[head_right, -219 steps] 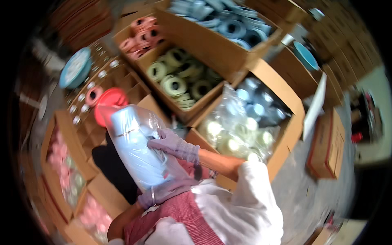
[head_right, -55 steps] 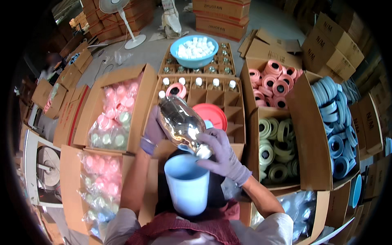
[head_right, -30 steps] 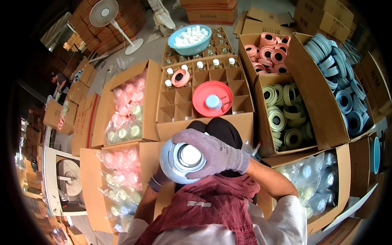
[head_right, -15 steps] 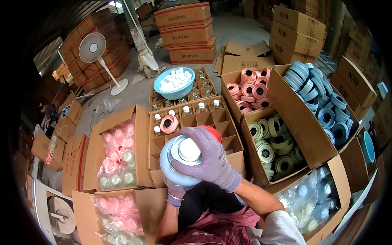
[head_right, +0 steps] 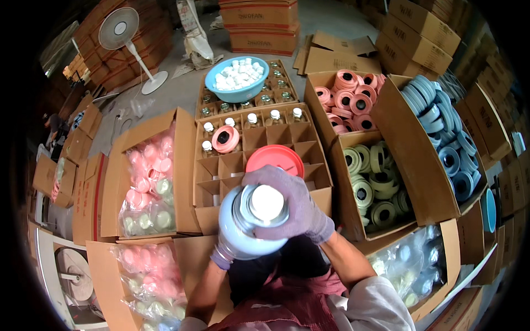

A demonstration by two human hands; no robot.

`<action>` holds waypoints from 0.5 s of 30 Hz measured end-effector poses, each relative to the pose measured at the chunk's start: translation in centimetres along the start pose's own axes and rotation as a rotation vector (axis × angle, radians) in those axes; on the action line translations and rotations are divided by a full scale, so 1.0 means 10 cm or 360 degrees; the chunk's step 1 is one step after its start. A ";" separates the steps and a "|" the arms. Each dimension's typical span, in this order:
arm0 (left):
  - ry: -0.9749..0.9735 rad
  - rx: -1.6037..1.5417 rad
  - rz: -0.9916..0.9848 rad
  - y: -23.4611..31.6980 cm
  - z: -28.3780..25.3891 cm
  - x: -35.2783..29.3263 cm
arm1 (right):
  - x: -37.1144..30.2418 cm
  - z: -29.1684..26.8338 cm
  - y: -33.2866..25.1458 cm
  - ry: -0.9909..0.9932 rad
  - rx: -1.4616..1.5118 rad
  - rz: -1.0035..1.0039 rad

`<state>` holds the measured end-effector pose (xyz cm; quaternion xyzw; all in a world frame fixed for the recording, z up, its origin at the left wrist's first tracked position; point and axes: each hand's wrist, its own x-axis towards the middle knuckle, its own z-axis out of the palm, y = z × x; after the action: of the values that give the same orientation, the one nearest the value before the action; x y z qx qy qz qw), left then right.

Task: The person assembles thermos flasks by inserting inner glass bottles into outer plastic shells, securing the lids, and placing the finished units into plastic bags. The person repeats this process for multiple pink and light blue thermoses.

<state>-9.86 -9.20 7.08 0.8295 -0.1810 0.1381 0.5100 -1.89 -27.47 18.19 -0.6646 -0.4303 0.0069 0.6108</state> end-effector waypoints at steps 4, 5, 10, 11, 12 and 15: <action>-0.0512 0.0031 -0.0156 -0.03 -0.41 0.28 | -0.69 -0.03 0.23 0.0426 0.0085 0.0167; -0.0655 0.0075 -0.0248 0.00 -0.67 0.39 | -0.91 0.02 0.20 0.0482 -0.0087 0.0152; -0.1342 0.0275 -0.0519 0.21 -1.14 1.04 | -2.16 0.58 0.15 0.0257 -0.0092 0.0469; -0.1404 0.0304 -0.0465 0.22 -0.91 1.03 | -2.31 0.61 0.24 0.0144 -0.0135 0.0540; -0.1393 0.0313 -0.0264 0.17 -0.60 0.97 | -2.39 0.49 0.30 -0.0181 -0.0246 0.0663; -0.1758 0.0812 -0.0330 0.39 0.20 0.86 | -2.36 -0.21 0.19 -0.0534 -0.0604 0.0789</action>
<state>-3.77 -14.01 12.89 0.8876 -0.2981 -0.3232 0.1371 -14.57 -42.69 5.01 -0.8402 -0.3439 0.1839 0.3768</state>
